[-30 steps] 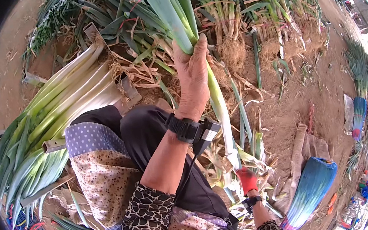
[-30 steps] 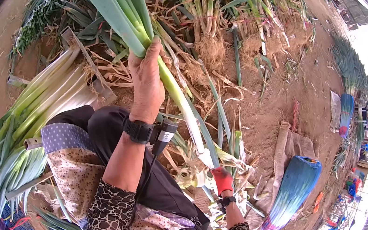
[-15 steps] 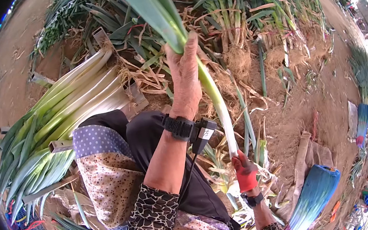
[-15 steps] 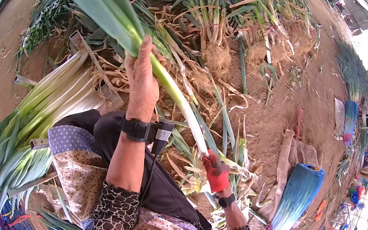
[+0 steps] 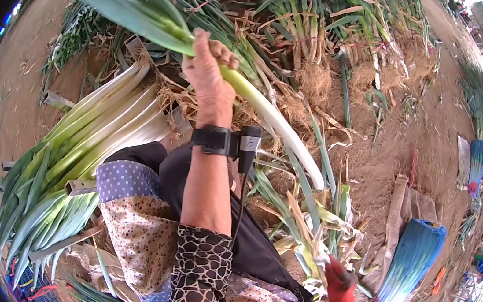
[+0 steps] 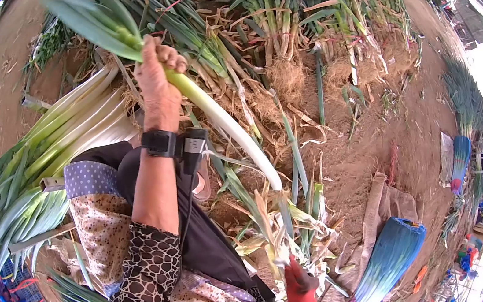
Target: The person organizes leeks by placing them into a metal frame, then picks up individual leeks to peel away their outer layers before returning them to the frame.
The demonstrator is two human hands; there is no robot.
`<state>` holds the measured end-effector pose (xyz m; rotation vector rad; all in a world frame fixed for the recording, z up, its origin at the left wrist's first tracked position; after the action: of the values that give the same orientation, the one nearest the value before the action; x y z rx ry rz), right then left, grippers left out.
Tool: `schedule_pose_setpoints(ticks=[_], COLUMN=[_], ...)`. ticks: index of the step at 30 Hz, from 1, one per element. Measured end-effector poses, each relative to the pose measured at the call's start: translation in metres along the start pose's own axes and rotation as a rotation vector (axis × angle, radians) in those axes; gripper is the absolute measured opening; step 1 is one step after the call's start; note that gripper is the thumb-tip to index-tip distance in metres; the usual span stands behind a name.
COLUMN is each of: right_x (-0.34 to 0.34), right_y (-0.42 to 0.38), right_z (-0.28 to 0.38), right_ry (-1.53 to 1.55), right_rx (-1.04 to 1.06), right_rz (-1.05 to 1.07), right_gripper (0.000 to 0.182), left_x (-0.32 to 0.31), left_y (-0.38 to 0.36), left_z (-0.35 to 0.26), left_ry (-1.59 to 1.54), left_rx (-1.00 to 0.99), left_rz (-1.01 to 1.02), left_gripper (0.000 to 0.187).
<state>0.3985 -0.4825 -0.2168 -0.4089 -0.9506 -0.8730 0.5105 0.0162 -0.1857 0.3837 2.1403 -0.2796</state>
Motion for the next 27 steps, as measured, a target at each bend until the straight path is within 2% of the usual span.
schedule_pose_setpoints(ticks=[1,2,4,5,6,7,8,9,12,13,14,15,16,18,21,23,24,25,26,27], right_x=[0.004,-0.006,-0.003,-0.007,-0.015,-0.019,-0.023,-0.038,-0.111,-0.114,-0.085,-0.087,-0.088,-0.094,-0.073,-0.085,-0.077,-0.078,-0.086,-0.092], right_y=[-0.015,-0.052,-0.027,-0.022,-0.012,0.021,0.051,0.074,0.133,0.168,0.192,0.215,0.225,0.245,0.248,0.212,0.194,0.169,0.142,0.109], right_z=[-0.012,-0.07,-0.079,-0.094,-0.105,-0.083,-0.065,-0.064,-0.077,-0.04,0.038,0.066,0.088,0.099,0.108,0.089,0.08,0.053,0.025,-0.015], right_ry=[-0.055,0.129,-0.63,-0.63,-0.598,-0.48,-0.237,-0.023,0.589,0.916,1.196,1.296,1.388,1.598,1.167,1.192,0.424,0.15,0.148,-0.011], right_rx=[-0.215,-0.384,-0.398,-0.445,-0.276,-0.266,-0.183,-0.195,-0.37,-0.334,-0.354,-0.393,-0.38,-0.107,-0.319,-0.202,0.286,0.28,0.195,-0.077], right_rz=[0.052,0.183,0.694,0.684,0.414,0.213,0.034,-0.009,0.001,0.044,0.012,-0.014,-0.007,0.158,0.318,0.132,-0.055,0.046,0.033,0.171], right_gripper=[0.027,0.049,0.087,0.111,0.104,0.103,0.096,0.086,0.056,0.047,0.049,0.049,0.047,0.04,0.036,0.025,0.014,0.011,0.01,0.017], left_x=[0.0,-0.003,-0.011,-0.011,-0.011,-0.011,-0.012,-0.011,-0.015,-0.016,-0.017,-0.017,-0.016,-0.014,-0.015,-0.013,-0.012,-0.014,-0.014,-0.015], left_y=[-0.001,-0.005,-0.015,-0.016,-0.017,-0.02,-0.024,-0.026,-0.037,-0.04,-0.043,-0.044,-0.045,-0.046,-0.044,-0.039,-0.036,-0.036,-0.035,-0.034], left_z=[-0.003,-0.003,-0.004,-0.002,0.0,0.002,0.005,0.01,0.018,0.019,0.02,0.023,0.025,0.029,0.027,0.021,0.018,0.013,0.01,0.008], left_ry=[-0.051,-0.057,-0.08,-0.071,-0.093,-0.113,-0.136,-0.142,-0.157,-0.135,-0.14,-0.145,-0.152,-0.188,-0.179,-0.164,-0.158,-0.143,-0.143,-0.143], left_rx=[0.021,0.021,0.046,0.043,0.056,0.073,0.096,0.092,0.143,0.144,0.152,0.161,0.172,0.182,0.153,0.125,0.109,0.101,0.083,0.064], left_rz=[0.026,0.042,0.046,0.061,0.07,0.08,0.092,0.074,-0.044,-0.086,-0.109,-0.133,-0.156,-0.132,-0.121,-0.135,-0.142,-0.156,-0.14,-0.125], left_gripper=[0.028,0.029,0.031,0.033,0.033,0.033,0.033,0.034,0.035,0.035,0.034,0.034,0.033,0.03,0.031,0.032,0.033,0.034,0.034,0.034])
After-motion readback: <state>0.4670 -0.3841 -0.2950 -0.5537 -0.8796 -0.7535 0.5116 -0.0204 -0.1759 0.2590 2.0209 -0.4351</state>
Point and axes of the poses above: each hand's wrist, its own y-axis towards the middle knuckle, its own x-axis out of the back of the hand, z = x × y, the point moved 1 cm from there along y, towards the middle knuckle
